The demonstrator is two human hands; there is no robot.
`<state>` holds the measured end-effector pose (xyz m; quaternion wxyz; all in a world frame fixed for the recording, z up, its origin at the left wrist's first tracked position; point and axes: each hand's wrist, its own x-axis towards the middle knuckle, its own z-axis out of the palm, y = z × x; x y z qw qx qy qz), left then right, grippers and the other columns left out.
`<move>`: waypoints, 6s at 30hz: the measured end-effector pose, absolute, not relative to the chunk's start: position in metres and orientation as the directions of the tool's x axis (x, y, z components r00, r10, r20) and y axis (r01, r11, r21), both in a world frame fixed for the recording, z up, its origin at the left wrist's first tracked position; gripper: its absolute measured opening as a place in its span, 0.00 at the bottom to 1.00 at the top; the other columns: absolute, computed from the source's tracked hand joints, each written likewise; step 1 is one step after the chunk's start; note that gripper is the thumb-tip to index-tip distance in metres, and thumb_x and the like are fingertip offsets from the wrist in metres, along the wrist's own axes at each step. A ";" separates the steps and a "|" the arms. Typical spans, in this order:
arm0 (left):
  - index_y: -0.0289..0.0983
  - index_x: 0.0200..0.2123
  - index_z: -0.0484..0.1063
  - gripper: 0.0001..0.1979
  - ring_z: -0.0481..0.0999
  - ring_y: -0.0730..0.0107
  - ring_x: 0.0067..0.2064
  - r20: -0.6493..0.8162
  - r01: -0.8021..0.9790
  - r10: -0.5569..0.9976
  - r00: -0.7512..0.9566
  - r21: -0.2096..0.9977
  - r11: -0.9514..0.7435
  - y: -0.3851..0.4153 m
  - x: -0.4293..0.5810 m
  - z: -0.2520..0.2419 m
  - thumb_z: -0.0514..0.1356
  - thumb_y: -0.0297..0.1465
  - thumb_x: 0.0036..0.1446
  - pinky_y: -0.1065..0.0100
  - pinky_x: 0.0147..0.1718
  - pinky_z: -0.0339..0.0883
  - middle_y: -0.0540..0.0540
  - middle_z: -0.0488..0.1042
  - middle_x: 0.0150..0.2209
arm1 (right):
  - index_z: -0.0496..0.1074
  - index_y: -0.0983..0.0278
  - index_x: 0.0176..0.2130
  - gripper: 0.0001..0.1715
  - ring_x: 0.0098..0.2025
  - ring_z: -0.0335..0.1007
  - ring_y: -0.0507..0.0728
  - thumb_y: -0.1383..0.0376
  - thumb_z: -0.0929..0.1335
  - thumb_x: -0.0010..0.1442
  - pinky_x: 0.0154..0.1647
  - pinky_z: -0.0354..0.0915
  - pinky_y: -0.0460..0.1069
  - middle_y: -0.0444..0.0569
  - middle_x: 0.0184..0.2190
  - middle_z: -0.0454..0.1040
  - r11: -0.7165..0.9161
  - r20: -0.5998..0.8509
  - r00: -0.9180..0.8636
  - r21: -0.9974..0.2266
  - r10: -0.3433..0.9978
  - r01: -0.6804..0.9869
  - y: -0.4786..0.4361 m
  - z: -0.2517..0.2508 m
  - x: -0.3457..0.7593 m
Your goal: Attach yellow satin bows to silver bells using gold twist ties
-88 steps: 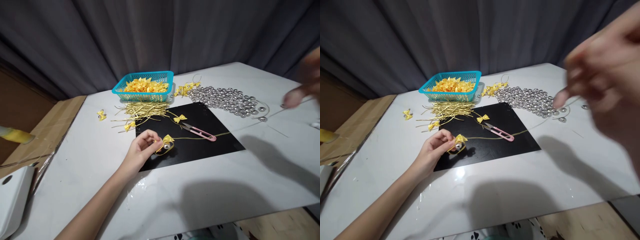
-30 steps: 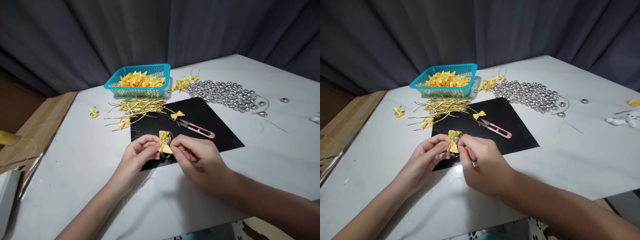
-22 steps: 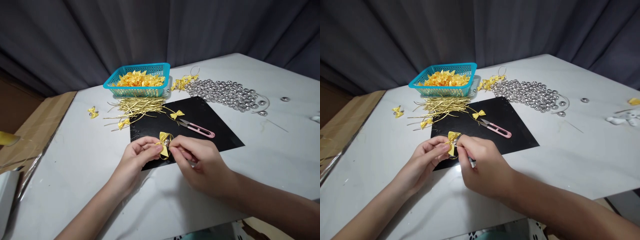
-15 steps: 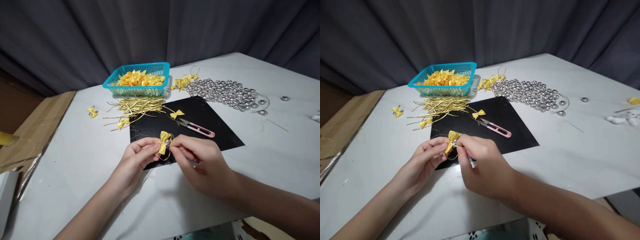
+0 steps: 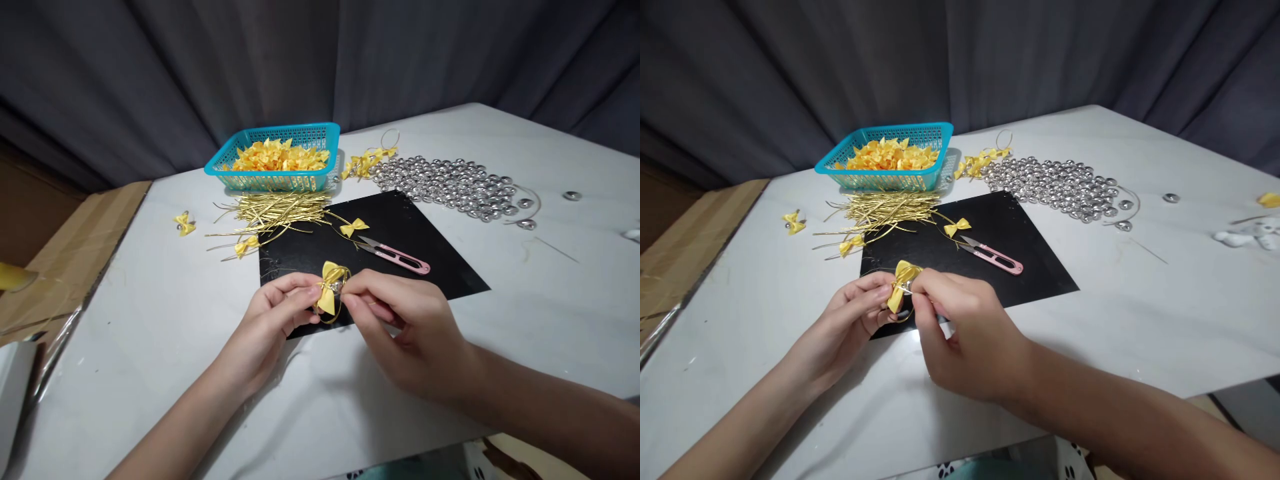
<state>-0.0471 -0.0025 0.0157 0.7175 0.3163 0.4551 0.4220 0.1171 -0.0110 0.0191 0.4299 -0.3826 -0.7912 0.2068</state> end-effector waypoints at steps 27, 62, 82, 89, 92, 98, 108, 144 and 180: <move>0.33 0.23 0.72 0.09 0.66 0.80 0.24 -0.376 -0.353 0.898 0.228 0.828 0.436 -0.004 -0.044 0.015 0.64 0.32 0.50 0.79 0.26 0.65 0.51 0.70 0.22 | 0.63 0.65 0.29 0.10 0.18 0.49 0.46 0.77 0.60 0.56 0.21 0.51 0.42 0.38 0.17 0.52 0.640 0.519 -0.374 -0.627 0.769 0.444 -0.012 0.022 0.119; 0.34 0.26 0.72 0.11 0.59 0.81 0.22 -0.379 -0.285 0.896 0.229 0.854 0.435 -0.005 -0.043 0.015 0.64 0.37 0.49 0.78 0.22 0.56 0.53 0.63 0.20 | 0.62 0.65 0.27 0.10 0.17 0.49 0.46 0.76 0.60 0.56 0.19 0.51 0.43 0.38 0.17 0.53 0.638 0.531 -0.355 -0.621 0.769 0.455 -0.012 0.024 0.118; 0.34 0.22 0.70 0.12 0.60 0.79 0.21 -0.348 -0.347 0.887 0.304 0.826 0.444 -0.006 -0.041 0.019 0.62 0.35 0.52 0.77 0.23 0.58 0.52 0.64 0.20 | 0.63 0.65 0.27 0.10 0.17 0.49 0.46 0.76 0.59 0.56 0.19 0.50 0.43 0.39 0.17 0.54 0.648 0.528 -0.376 -0.608 0.761 0.459 -0.012 0.023 0.119; 0.33 0.27 0.74 0.12 0.63 0.78 0.25 -0.321 -0.340 0.900 0.294 0.845 0.412 -0.008 -0.041 0.018 0.67 0.37 0.44 0.77 0.26 0.61 0.51 0.67 0.23 | 0.64 0.66 0.26 0.11 0.19 0.54 0.47 0.77 0.59 0.56 0.21 0.52 0.43 0.41 0.18 0.59 0.657 0.526 -0.394 -0.594 0.753 0.464 -0.012 0.018 0.118; 0.33 0.25 0.74 0.06 0.64 0.80 0.25 -0.343 -0.293 0.895 0.284 0.858 0.421 -0.009 -0.041 0.018 0.68 0.29 0.44 0.79 0.28 0.61 0.52 0.69 0.24 | 0.64 0.67 0.27 0.10 0.20 0.54 0.47 0.76 0.59 0.56 0.21 0.52 0.43 0.41 0.18 0.59 0.656 0.528 -0.390 -0.595 0.755 0.464 -0.011 0.017 0.118; 0.33 0.25 0.75 0.04 0.64 0.81 0.24 -0.364 -0.341 0.898 0.247 0.835 0.432 -0.008 -0.043 0.014 0.65 0.28 0.47 0.80 0.26 0.61 0.52 0.69 0.23 | 0.65 0.67 0.28 0.10 0.19 0.51 0.47 0.77 0.60 0.55 0.21 0.50 0.43 0.39 0.17 0.55 0.658 0.539 -0.378 -0.595 0.753 0.462 -0.010 0.019 0.118; 0.33 0.26 0.75 0.05 0.67 0.79 0.25 -0.348 -0.410 0.889 0.297 0.794 0.448 -0.008 -0.045 0.016 0.63 0.29 0.49 0.78 0.27 0.64 0.49 0.71 0.23 | 0.65 0.67 0.28 0.10 0.20 0.52 0.47 0.77 0.59 0.56 0.22 0.52 0.43 0.40 0.18 0.57 0.651 0.524 -0.387 -0.601 0.759 0.464 -0.011 0.019 0.118; 0.32 0.22 0.69 0.05 0.59 0.78 0.24 -0.371 -0.382 0.863 0.342 0.784 0.489 -0.007 -0.044 0.016 0.62 0.28 0.47 0.76 0.25 0.58 0.50 0.63 0.21 | 0.65 0.70 0.27 0.09 0.18 0.45 0.44 0.76 0.60 0.57 0.21 0.49 0.41 0.36 0.18 0.45 0.588 0.460 -0.377 -0.711 0.804 0.386 -0.014 0.011 0.116; 0.33 0.26 0.72 0.06 0.66 0.76 0.28 -0.322 -0.360 0.898 0.300 0.834 0.419 -0.010 -0.039 0.014 0.60 0.30 0.52 0.75 0.31 0.63 0.49 0.69 0.24 | 0.67 0.68 0.26 0.10 0.15 0.47 0.42 0.64 0.70 0.50 0.14 0.41 0.41 0.41 0.18 0.66 -0.322 -0.266 -0.375 -0.942 0.888 -0.093 0.001 0.019 0.112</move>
